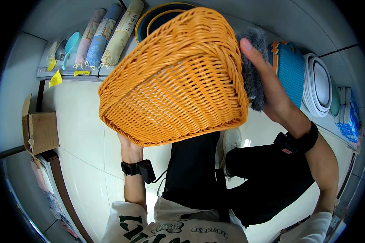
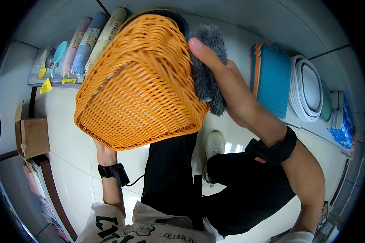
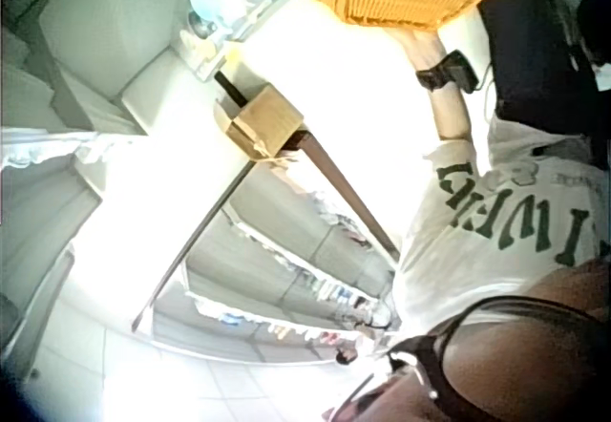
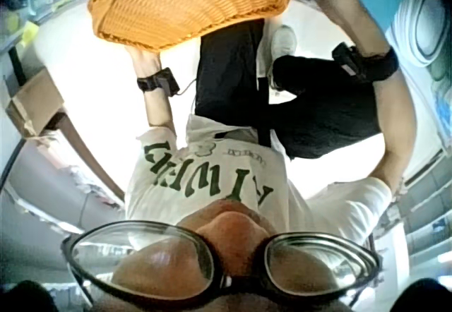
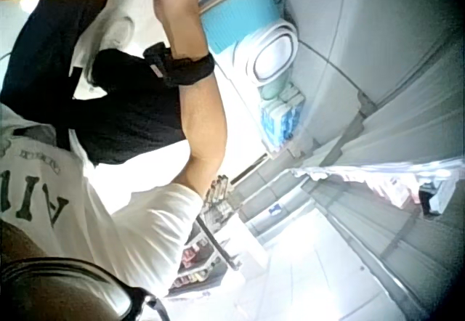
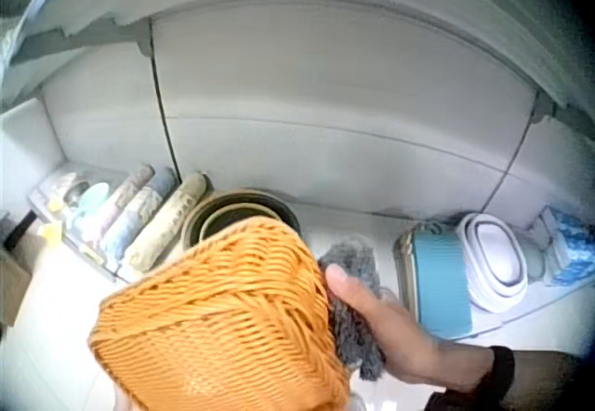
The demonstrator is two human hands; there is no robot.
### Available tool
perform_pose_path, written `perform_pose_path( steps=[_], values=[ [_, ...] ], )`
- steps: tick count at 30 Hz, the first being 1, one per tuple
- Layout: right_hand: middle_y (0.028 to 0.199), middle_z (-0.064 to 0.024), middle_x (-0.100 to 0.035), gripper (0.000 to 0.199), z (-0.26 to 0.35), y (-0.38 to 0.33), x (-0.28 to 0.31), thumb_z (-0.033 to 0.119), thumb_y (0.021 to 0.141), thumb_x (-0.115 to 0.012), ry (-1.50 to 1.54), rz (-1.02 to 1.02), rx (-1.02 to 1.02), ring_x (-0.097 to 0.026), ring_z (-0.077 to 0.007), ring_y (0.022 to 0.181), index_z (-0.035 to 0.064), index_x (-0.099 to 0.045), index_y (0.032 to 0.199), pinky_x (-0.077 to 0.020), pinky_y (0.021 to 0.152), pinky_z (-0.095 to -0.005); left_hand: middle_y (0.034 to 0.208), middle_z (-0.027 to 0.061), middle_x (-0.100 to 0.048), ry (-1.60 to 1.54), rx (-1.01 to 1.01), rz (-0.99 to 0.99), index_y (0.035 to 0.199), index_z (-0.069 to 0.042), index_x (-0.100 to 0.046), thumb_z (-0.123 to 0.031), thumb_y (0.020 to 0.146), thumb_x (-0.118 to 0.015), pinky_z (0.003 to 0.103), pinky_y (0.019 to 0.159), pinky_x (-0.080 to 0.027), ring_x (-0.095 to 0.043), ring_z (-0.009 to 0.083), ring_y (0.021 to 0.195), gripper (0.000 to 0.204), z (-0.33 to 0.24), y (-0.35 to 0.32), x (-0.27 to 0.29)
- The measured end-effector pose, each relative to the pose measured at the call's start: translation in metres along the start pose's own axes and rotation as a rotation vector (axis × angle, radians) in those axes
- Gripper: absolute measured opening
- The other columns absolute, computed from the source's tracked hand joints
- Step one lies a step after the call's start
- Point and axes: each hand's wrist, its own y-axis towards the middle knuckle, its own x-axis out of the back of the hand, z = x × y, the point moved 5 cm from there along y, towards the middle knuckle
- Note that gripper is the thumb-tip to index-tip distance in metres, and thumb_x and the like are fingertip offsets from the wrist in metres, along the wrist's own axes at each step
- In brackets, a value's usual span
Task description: Using a grey cloth to wipe down and clean plastic buckets, a basket, and washboards on a supermarket shelf.
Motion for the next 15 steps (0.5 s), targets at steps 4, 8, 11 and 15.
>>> perform_pose_path(
  steps=[4,8,11,15],
  values=[
    [0.112,-0.0129,-0.068,0.076,-0.019,0.021,0.051,0.067,0.091,-0.067,-0.473,-0.172,-0.029,-0.067,-0.0194,0.103,-0.001,-0.066,0.126,-0.0532,0.091,-0.0321,0.146,0.0116,-0.056,0.115,-0.239,0.008,0.156,-0.01,-0.04,-0.055,0.109,-0.039,0.045,0.107,-0.052,-0.057,0.0289,0.131,0.065,-0.015,-0.021,-0.033],
    [0.109,-0.0148,-0.068,0.075,-0.012,0.029,0.081,0.063,0.091,-0.067,-0.375,-0.336,0.024,-0.068,-0.0228,0.099,-0.0062,-0.065,0.121,-0.056,0.08,-0.0358,0.137,0.0121,-0.064,0.581,-0.457,0.411,0.143,-0.001,-0.054,-0.051,0.106,-0.054,0.037,0.104,-0.052,-0.062,0.0229,0.124,0.062,-0.022,-0.048,-0.026],
    [0.113,-0.0172,-0.065,0.076,-0.001,0.029,0.069,0.061,0.091,-0.068,-0.201,-0.324,-0.005,-0.065,-0.0246,0.106,-0.0088,-0.064,0.12,-0.0527,0.089,-0.0373,0.124,0.0105,-0.068,0.535,-0.447,0.374,0.13,0.01,-0.059,-0.054,0.099,-0.066,0.034,0.097,-0.052,-0.066,0.0171,0.11,0.071,-0.007,-0.081,-0.067],
    [0.104,-0.015,-0.059,0.07,-0.017,0.04,0.094,0.061,0.096,-0.062,-0.465,-0.437,0.065,-0.06,-0.0225,0.097,-0.0065,-0.064,0.116,-0.0511,0.086,-0.0365,0.133,0.0152,-0.062,0.669,-0.551,0.412,0.137,0.006,-0.049,-0.055,0.104,-0.054,0.04,0.102,-0.053,-0.063,0.0237,0.118,0.07,0.003,-0.086,-0.066]
  ],
)
